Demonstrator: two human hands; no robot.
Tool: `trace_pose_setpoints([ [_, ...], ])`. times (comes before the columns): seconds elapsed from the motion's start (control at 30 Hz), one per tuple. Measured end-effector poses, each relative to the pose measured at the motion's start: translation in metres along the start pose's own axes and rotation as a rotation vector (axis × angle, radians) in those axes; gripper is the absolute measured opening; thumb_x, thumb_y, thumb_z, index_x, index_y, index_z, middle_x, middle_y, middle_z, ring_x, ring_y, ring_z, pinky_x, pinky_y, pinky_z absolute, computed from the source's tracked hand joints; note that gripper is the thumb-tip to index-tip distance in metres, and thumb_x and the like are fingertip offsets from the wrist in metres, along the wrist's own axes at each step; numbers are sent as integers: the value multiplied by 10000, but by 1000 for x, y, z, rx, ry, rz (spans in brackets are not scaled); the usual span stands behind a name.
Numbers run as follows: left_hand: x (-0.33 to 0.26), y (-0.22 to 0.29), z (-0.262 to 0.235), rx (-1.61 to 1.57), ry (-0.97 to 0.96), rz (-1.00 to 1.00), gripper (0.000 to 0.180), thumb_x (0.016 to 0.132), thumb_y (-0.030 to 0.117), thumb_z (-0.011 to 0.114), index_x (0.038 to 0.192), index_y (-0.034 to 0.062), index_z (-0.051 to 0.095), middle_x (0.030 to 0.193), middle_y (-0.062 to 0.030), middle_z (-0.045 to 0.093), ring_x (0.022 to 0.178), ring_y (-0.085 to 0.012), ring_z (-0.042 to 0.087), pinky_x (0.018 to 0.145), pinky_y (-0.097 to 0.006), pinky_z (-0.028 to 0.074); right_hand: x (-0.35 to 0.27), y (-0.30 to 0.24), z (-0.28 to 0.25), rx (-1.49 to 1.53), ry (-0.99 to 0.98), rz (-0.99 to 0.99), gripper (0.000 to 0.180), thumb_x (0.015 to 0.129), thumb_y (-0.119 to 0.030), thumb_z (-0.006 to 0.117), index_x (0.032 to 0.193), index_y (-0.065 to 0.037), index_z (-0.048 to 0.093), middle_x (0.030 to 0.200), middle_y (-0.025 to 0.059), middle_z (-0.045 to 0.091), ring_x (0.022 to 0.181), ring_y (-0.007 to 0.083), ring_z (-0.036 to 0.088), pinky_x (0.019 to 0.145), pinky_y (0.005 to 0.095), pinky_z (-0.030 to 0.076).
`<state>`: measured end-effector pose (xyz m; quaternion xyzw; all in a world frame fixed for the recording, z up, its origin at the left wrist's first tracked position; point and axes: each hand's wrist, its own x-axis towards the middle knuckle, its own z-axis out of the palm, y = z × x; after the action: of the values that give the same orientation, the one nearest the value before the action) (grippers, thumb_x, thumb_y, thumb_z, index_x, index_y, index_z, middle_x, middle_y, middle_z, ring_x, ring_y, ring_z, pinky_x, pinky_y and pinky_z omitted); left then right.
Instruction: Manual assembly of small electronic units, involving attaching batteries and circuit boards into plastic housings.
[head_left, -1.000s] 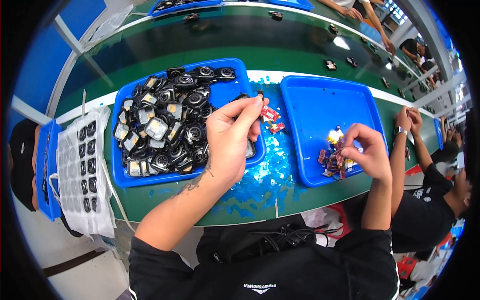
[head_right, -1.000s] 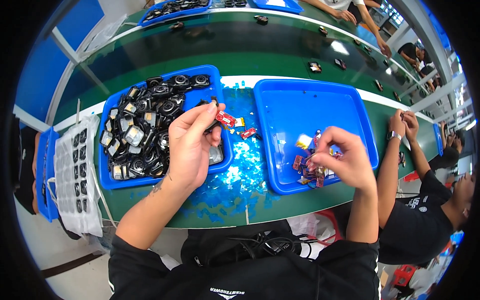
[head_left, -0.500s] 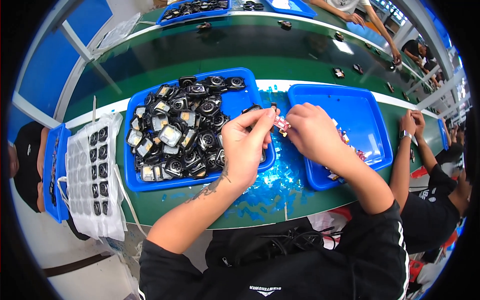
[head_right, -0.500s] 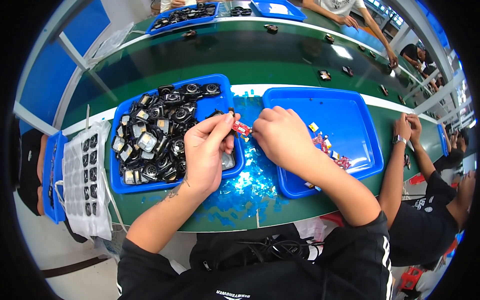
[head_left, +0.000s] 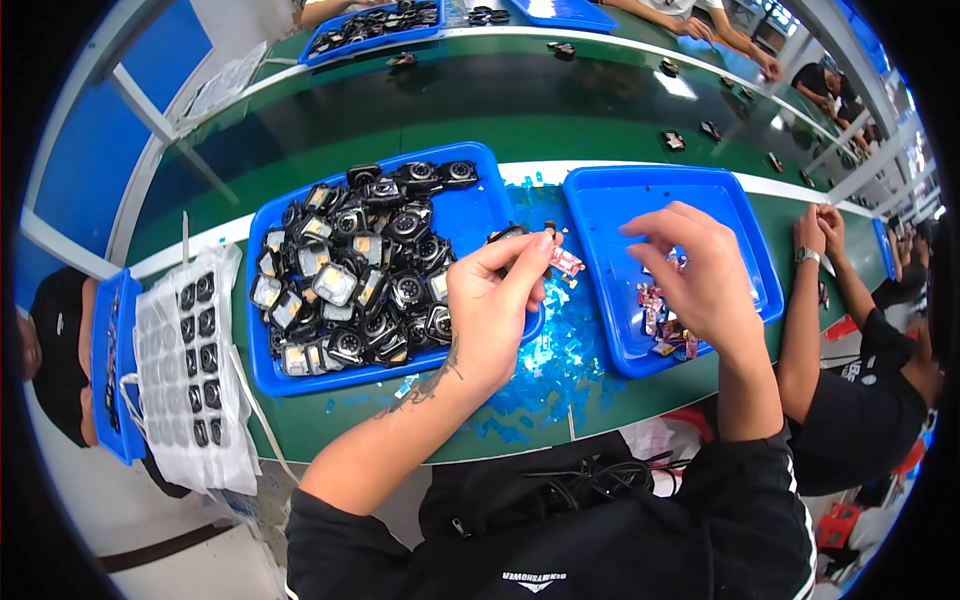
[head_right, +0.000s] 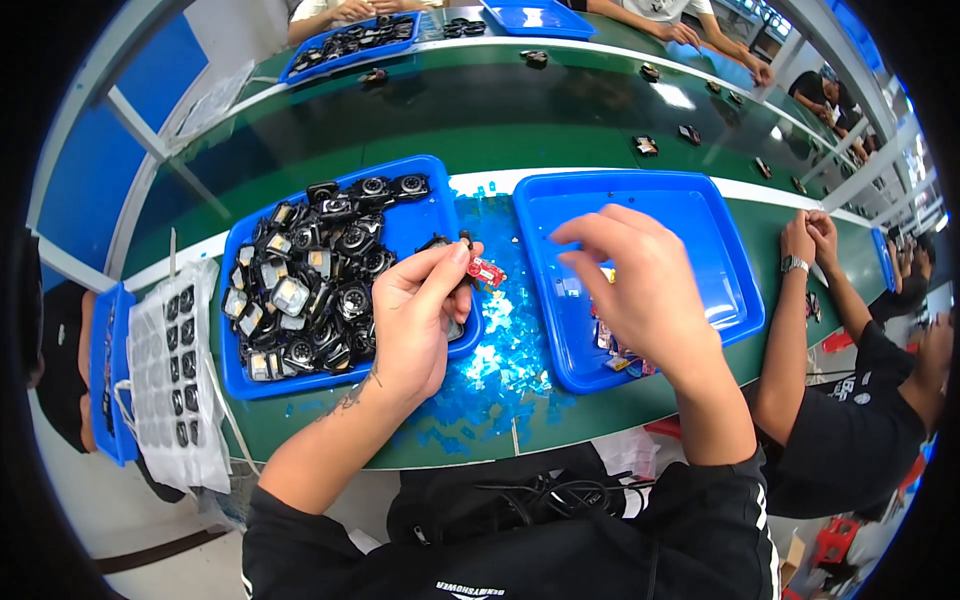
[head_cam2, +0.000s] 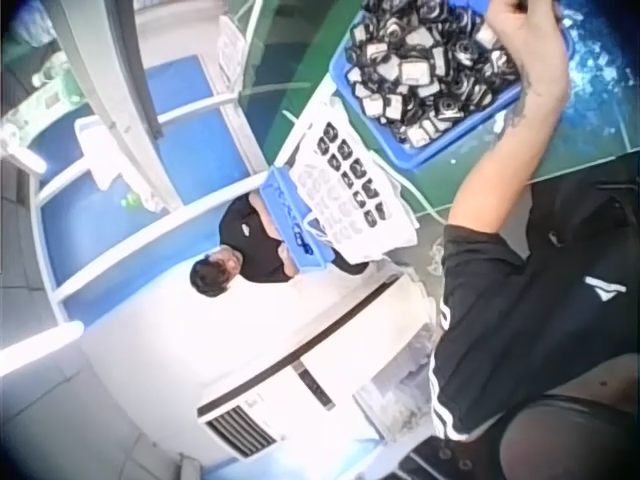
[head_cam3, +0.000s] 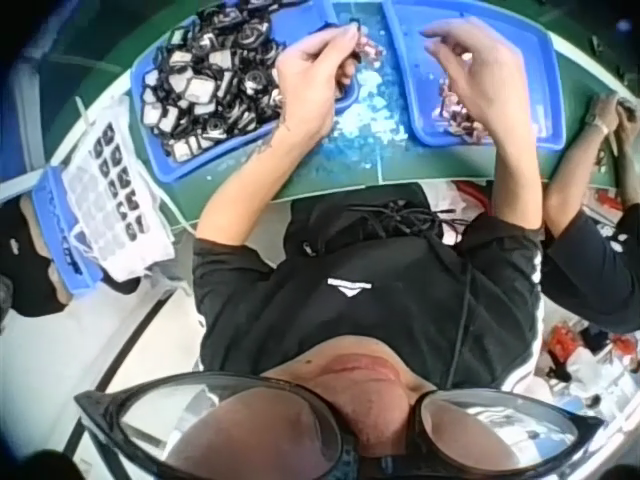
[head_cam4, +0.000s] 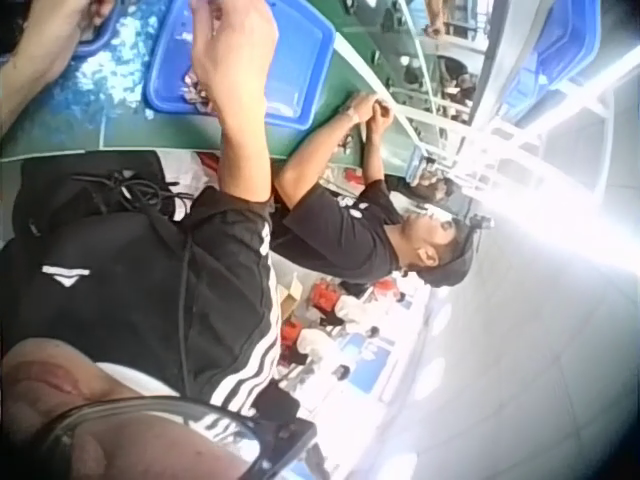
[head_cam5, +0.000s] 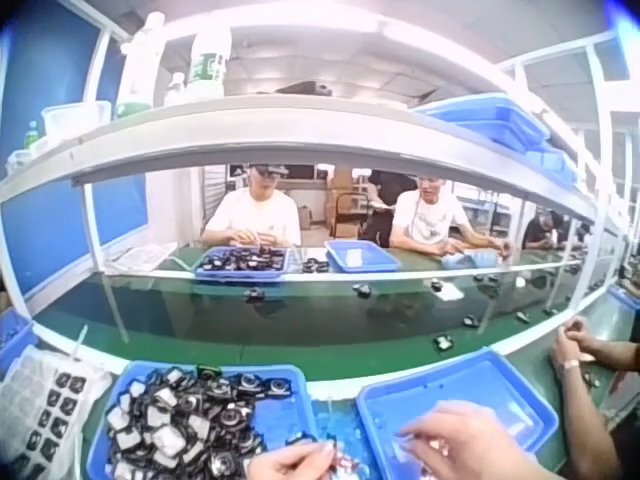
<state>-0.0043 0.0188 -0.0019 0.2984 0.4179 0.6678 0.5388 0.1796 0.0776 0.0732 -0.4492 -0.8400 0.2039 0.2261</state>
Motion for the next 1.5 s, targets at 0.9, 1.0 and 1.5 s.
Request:
trace_pose_setpoints([
  [0.9, 4, 3, 4, 66, -165, 253, 441, 954, 31, 492, 1378, 17, 371, 1207, -144, 573, 1023, -162, 598, 825, -272, 504, -4, -11, 17, 439, 90, -113, 137, 834, 26, 656, 960, 3, 704, 851, 87, 649, 788, 159, 659, 700, 256, 524],
  [1.0, 6, 1, 1, -12, -155, 129, 302, 903, -25, 586, 1194, -31, 505, 1100, -143, 602, 978, -202, 646, 904, -348, 537, -3, -6, 30, 438, 106, -222, 145, 814, 25, 667, 946, -17, 709, 871, 99, 641, 814, 193, 657, 720, 280, 521],
  [1.5, 3, 1, 2, 31, 134, 14, 210, 853, 1, 682, 1049, -42, 621, 991, -122, 695, 900, -136, 662, 810, -239, 523, -23, 0, 49, 854, 46, 76, 74, 820, -2, 705, 883, 4, 667, 809, 26, 660, 731, 59, 600, 662, 204, 481],
])
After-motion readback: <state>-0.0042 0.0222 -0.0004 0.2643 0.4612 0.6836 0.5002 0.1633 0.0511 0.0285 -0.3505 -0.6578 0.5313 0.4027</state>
